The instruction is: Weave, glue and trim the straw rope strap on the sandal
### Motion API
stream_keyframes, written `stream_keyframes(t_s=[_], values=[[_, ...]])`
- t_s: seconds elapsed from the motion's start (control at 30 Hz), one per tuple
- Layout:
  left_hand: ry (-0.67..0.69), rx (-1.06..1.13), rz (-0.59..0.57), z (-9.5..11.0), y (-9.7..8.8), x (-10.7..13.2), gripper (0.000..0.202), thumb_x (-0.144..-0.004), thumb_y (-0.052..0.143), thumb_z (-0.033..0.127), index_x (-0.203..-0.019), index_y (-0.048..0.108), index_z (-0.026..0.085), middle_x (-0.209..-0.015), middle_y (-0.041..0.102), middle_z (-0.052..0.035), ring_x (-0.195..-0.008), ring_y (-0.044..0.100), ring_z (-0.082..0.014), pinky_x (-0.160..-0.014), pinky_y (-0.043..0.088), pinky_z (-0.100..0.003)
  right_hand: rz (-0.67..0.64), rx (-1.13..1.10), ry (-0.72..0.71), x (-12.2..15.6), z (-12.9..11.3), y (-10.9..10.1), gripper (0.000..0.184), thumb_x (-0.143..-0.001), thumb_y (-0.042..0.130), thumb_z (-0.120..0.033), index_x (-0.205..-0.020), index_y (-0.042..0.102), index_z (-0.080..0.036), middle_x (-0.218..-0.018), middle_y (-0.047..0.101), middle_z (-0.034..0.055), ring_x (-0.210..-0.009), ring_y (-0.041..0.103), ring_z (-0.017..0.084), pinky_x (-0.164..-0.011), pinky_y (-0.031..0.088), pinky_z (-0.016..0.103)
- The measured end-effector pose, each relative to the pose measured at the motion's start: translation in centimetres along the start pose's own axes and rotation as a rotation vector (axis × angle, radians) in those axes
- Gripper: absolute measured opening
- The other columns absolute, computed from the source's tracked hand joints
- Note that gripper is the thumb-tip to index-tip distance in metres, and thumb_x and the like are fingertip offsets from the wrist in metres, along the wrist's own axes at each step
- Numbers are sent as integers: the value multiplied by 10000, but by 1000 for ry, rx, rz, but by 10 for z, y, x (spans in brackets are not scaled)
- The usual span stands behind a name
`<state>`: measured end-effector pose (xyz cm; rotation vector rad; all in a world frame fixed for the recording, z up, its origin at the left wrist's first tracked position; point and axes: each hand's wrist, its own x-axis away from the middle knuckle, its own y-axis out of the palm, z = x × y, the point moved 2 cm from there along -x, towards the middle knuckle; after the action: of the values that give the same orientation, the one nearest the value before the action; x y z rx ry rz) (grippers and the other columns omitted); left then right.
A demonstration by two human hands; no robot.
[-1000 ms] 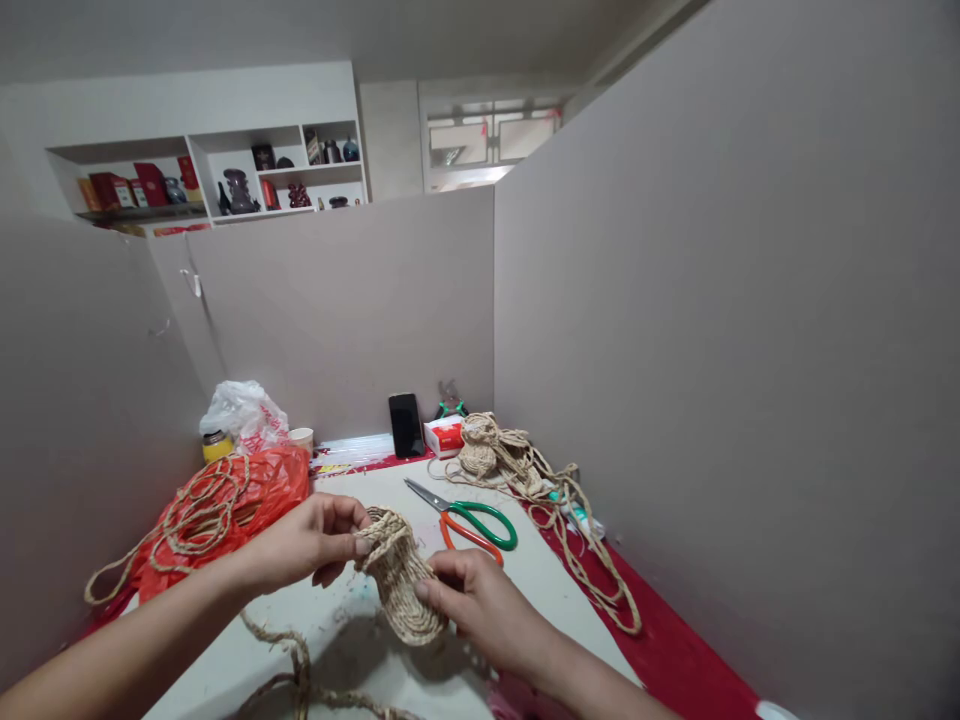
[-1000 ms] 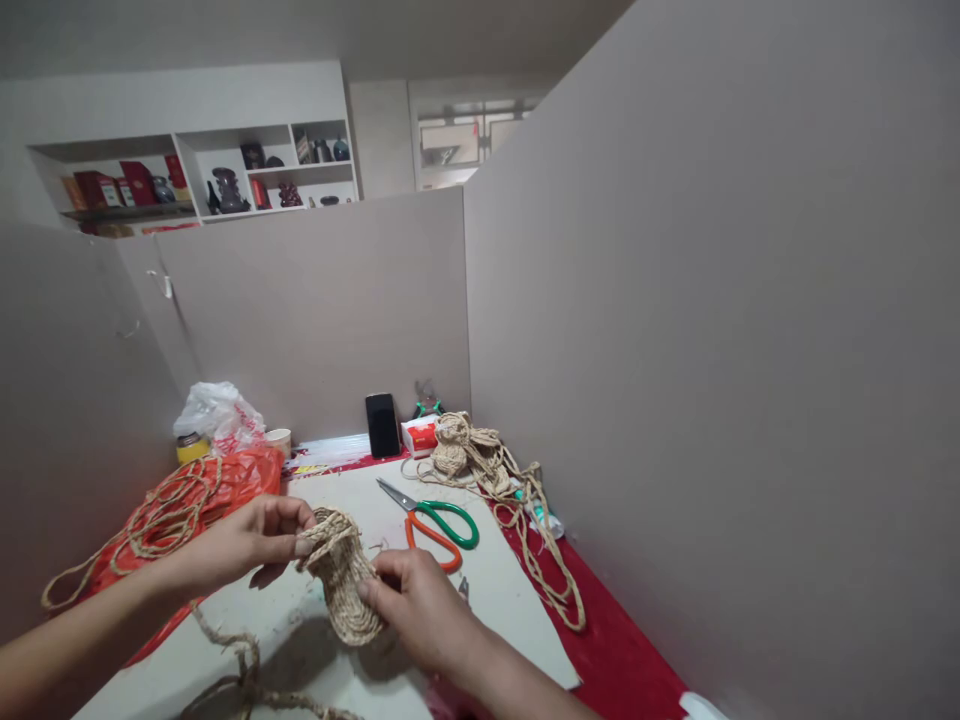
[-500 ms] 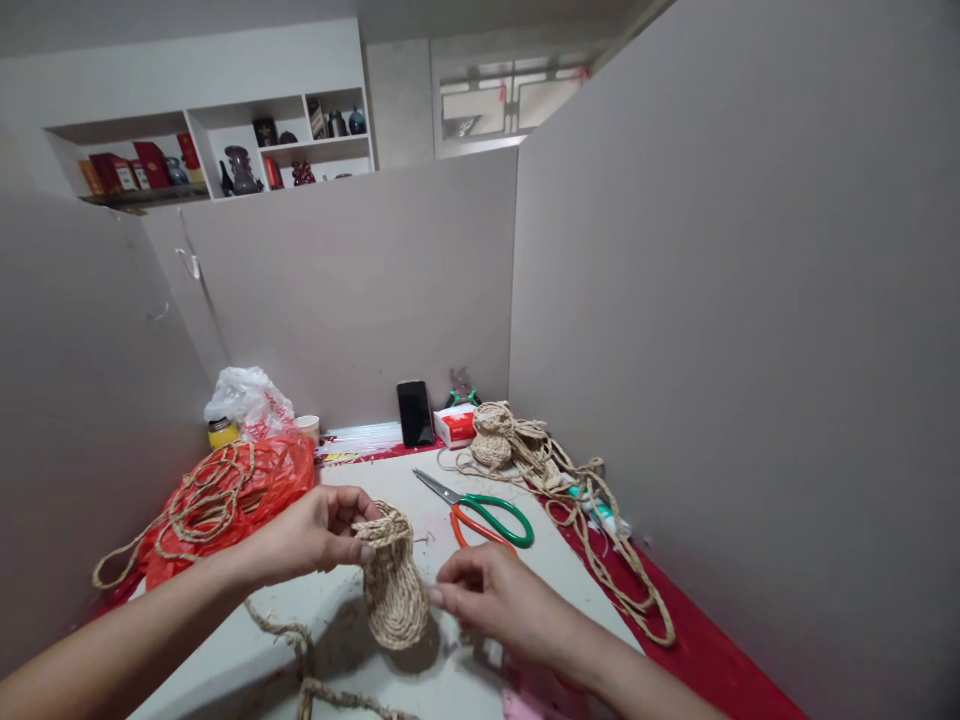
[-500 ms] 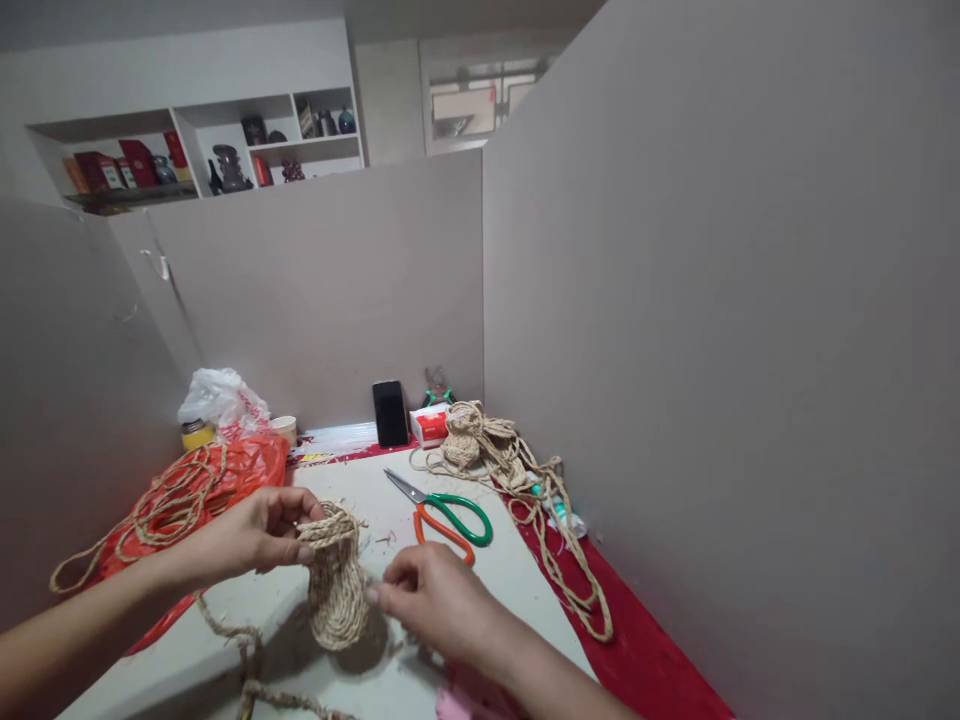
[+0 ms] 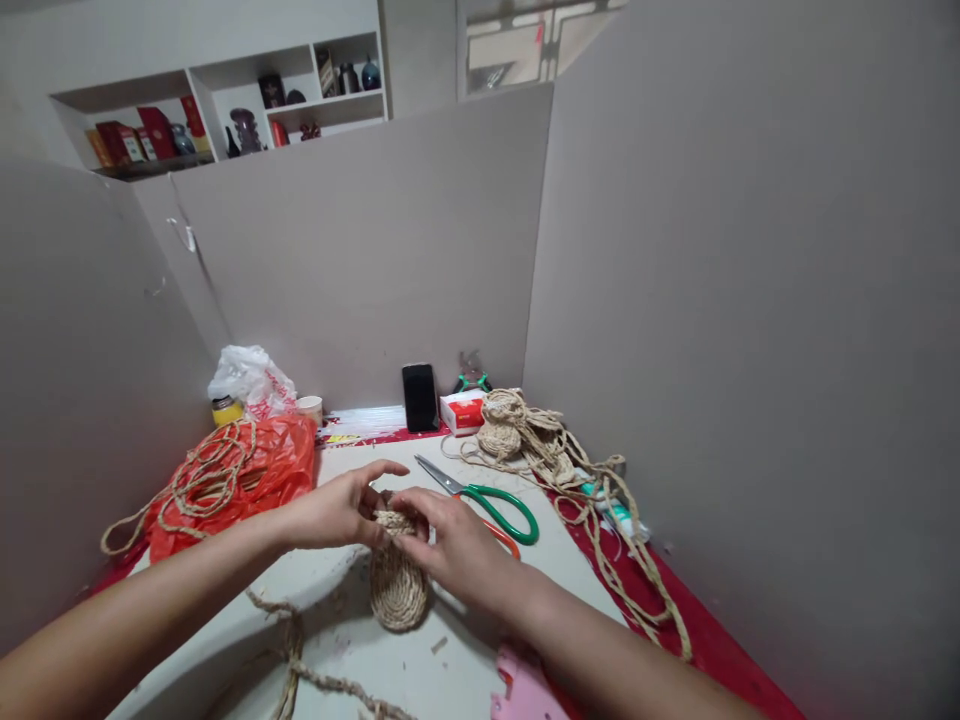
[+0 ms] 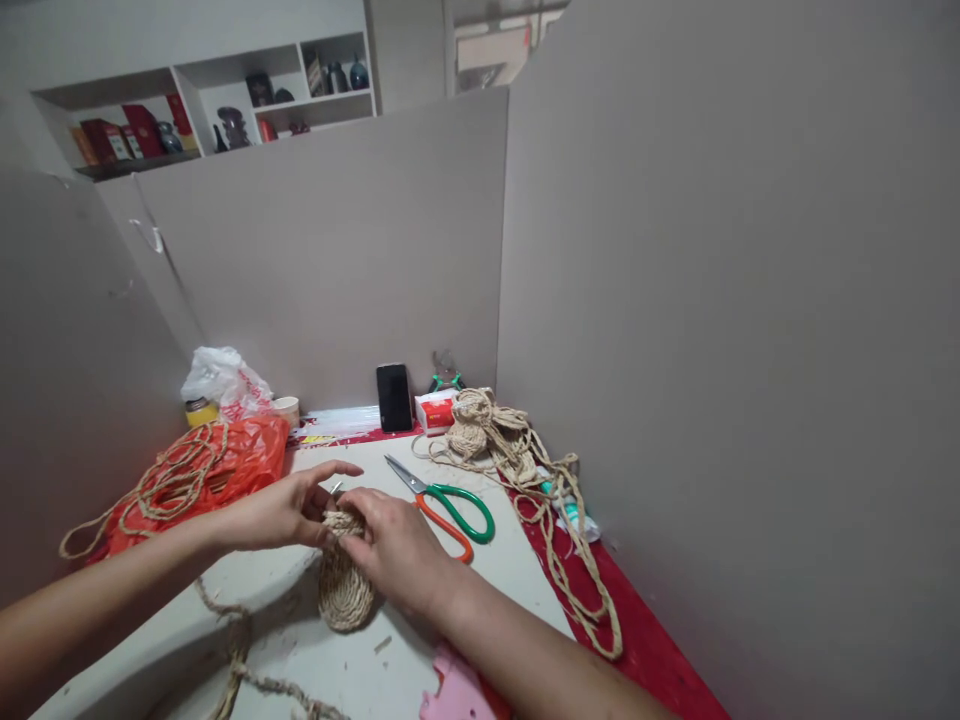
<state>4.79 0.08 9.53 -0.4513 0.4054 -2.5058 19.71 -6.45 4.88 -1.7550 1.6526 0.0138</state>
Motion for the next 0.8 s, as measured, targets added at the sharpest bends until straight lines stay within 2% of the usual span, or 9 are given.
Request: stream_keyframes(t_s=[0.17,0.37,0.47,0.57,0.63,0.7,0.8], values=[[52,-88,73,-6,0,13,760,-665,631,99,-1371,362,177,-817,609,-4,-593,467,-83,-525,342,-188,-96,-55,79,-8,5,11,277,-724,593,-91,-977,632,-198,-786,660,-16,-546,444,102,-550,350,219],[161,-229,163,-16,-9,30,672,-695,636,148,-1331,424,197,-994,640,-50,-602,482,-82,-540,389,-202,-128,-167,187,-19,2,24,255,-697,615,-108,-935,601,-199,-739,574,-34,-526,374,88,-501,306,206],[167,-277,284,-19,-22,38,605,-723,661,211,-1294,463,209,-1088,613,-71,-610,494,-79,-565,420,-221,-121,-247,279,-21,5,28,229,-706,614,-142,-924,573,-201,-712,519,-48,-526,385,84,-489,308,195],[231,-149,478,-28,-38,41,412,-795,617,263,-1191,527,194,-960,599,-33,-593,489,-72,-554,417,-213,-169,-314,376,-23,14,34,235,-690,634,-176,-909,552,-201,-652,507,-64,-525,448,92,-500,364,197],[262,2,548,-38,-44,39,299,-815,606,284,-1090,557,177,-800,551,16,-564,462,-68,-527,399,-199,-208,-325,423,-25,23,37,286,-658,664,-193,-918,545,-200,-638,527,-66,-530,488,103,-508,398,207],[257,151,554,-49,-47,37,260,-799,635,297,-1014,568,168,-724,513,40,-565,463,-73,-522,399,-198,-207,-287,444,-29,31,38,305,-645,671,-199,-926,554,-197,-691,569,-48,-534,493,102,-508,399,213],[230,333,518,-59,-45,35,264,-755,693,294,-948,582,152,-722,532,37,-596,496,-82,-569,426,-222,-125,-164,424,-34,35,31,235,-681,647,-207,-905,576,-200,-770,592,-23,-552,463,102,-528,374,227]])
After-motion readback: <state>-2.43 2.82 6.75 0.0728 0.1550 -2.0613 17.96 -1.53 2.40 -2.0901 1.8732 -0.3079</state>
